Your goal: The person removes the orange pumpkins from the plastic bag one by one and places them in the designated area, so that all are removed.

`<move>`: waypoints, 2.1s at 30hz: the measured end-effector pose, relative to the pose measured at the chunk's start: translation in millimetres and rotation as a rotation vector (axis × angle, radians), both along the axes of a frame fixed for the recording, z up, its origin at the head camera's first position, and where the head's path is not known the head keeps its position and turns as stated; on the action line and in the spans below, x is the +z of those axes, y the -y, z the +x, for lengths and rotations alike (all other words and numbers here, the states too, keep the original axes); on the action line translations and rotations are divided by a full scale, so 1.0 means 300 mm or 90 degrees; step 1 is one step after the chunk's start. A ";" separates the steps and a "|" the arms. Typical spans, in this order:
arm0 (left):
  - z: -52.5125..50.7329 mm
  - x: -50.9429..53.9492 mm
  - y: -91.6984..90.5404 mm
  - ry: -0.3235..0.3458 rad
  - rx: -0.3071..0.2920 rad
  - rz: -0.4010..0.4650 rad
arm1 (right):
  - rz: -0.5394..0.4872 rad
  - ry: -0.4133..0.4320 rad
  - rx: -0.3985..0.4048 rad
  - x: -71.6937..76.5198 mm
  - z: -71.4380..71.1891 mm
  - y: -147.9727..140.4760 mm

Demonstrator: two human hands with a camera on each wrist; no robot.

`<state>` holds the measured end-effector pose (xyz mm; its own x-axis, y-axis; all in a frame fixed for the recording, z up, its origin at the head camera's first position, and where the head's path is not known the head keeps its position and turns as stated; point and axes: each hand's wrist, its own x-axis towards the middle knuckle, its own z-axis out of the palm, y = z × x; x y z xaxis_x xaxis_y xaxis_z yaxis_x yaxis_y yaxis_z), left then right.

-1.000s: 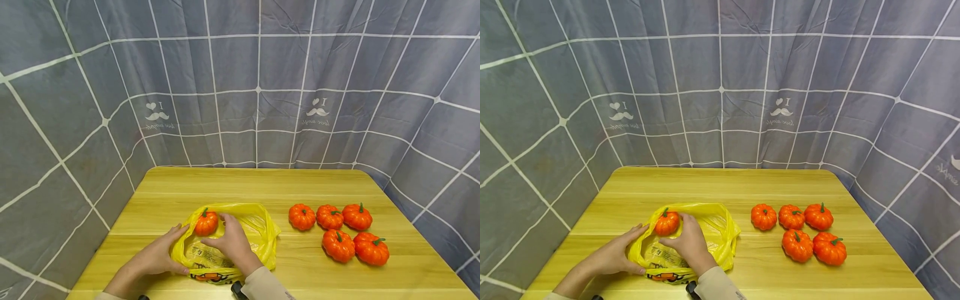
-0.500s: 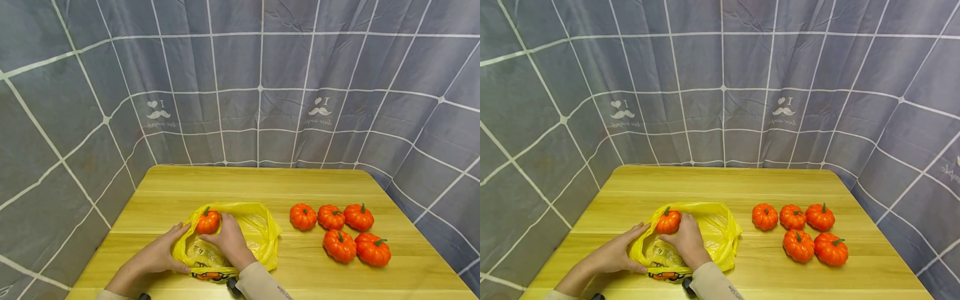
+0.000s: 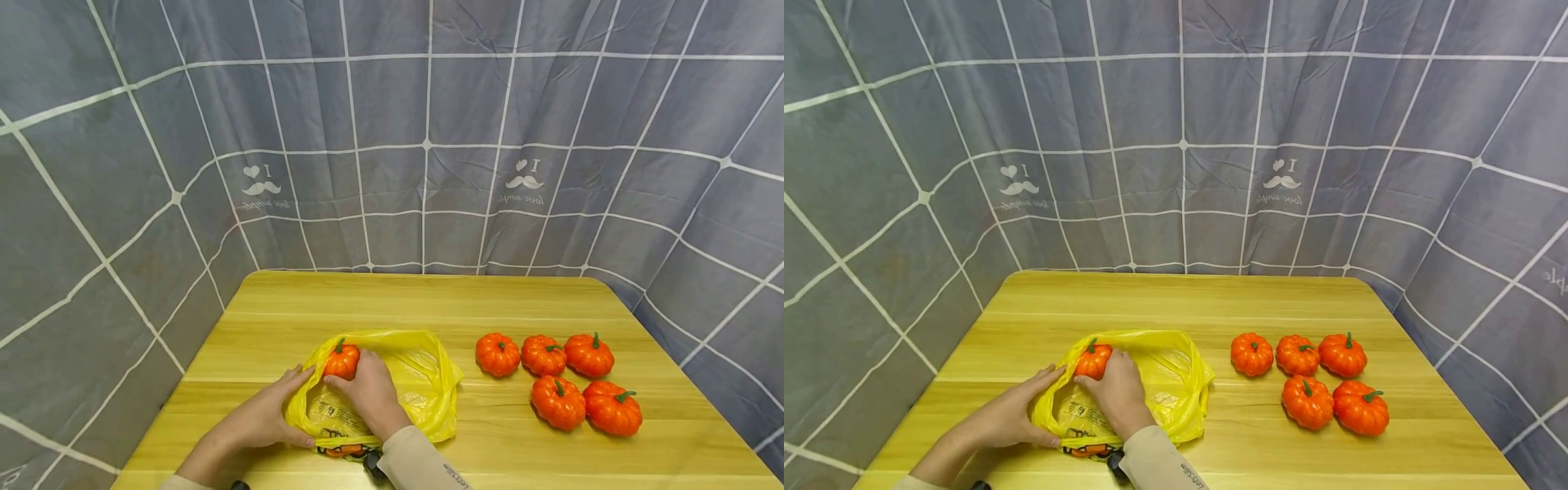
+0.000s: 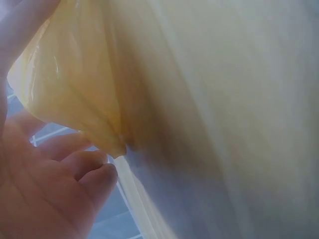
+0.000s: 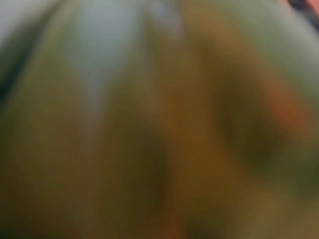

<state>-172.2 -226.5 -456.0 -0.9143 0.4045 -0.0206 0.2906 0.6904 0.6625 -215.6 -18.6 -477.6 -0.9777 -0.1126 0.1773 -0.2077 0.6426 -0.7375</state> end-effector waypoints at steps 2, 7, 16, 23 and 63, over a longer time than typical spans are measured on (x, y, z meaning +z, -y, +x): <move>0.002 -0.002 -0.001 0.002 0.001 0.000 | 0.006 -0.001 0.001 0.000 0.001 -0.001; 0.004 -0.002 -0.002 0.003 0.003 0.001 | 0.018 -0.002 0.005 0.010 0.007 -0.009; 0.003 0.000 0.002 -0.001 0.009 -0.010 | 0.022 0.013 0.034 0.050 0.018 -0.047; 0.007 0.005 0.007 -0.011 0.015 -0.015 | -0.002 0.045 0.062 0.072 0.044 -0.095; 0.007 0.003 -0.011 0.023 0.013 -0.022 | -0.054 0.100 -0.170 0.123 0.220 -0.706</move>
<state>-170.0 -223.3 -455.1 -0.9209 0.3838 -0.0672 0.2525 0.7192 0.6473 -149.4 193.3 -440.8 -0.9868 0.1607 0.0198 0.0808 0.5941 -0.8003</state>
